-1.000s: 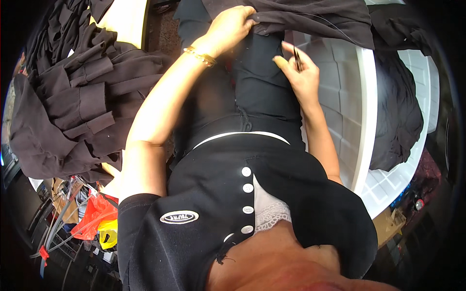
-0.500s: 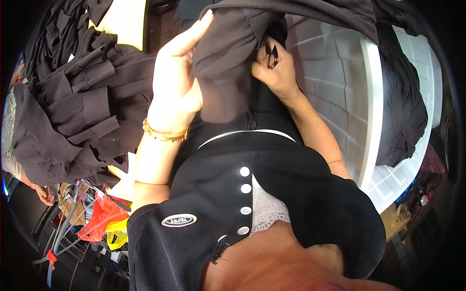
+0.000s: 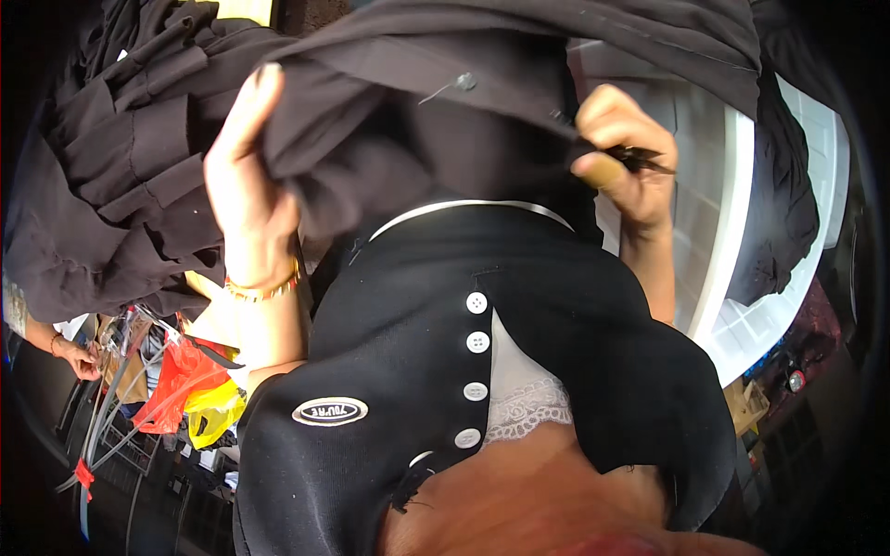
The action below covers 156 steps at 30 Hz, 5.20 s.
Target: Inspecting black garments for quality and trimming loose threads with thread nippers.
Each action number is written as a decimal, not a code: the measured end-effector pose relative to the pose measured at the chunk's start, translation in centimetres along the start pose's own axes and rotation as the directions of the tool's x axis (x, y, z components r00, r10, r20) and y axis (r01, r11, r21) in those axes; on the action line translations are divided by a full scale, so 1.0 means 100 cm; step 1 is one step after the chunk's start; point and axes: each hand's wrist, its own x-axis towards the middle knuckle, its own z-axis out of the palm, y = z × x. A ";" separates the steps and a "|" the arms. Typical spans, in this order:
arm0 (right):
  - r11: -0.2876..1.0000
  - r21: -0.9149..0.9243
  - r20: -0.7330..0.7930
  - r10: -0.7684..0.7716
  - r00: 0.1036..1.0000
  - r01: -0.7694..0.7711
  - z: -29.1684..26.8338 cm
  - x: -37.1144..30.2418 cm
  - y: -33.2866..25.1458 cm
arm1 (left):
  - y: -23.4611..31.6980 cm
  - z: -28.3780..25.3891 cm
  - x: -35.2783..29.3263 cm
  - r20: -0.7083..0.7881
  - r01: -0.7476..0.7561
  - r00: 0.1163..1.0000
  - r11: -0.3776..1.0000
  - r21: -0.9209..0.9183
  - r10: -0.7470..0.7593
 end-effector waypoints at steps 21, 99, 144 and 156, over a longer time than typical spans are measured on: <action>0.799 -0.579 -0.215 0.046 0.975 -0.165 -0.026 0.004 -0.011 | -0.064 0.089 0.028 0.742 -0.134 0.649 0.936 0.326 -0.166; 0.623 -0.782 -0.060 -0.107 0.992 0.019 -0.016 -0.003 0.008 | -0.090 0.076 0.037 0.738 -0.264 0.653 0.861 0.434 -0.171; 0.836 -0.482 -0.107 0.242 0.964 -0.263 0.024 -0.003 0.033 | -0.100 0.033 0.030 0.693 -0.503 0.715 0.759 0.415 0.095; 0.846 -0.470 -0.129 0.218 0.967 -0.253 0.025 0.004 0.050 | -0.116 0.020 0.040 0.635 -0.332 0.773 0.846 0.417 -0.010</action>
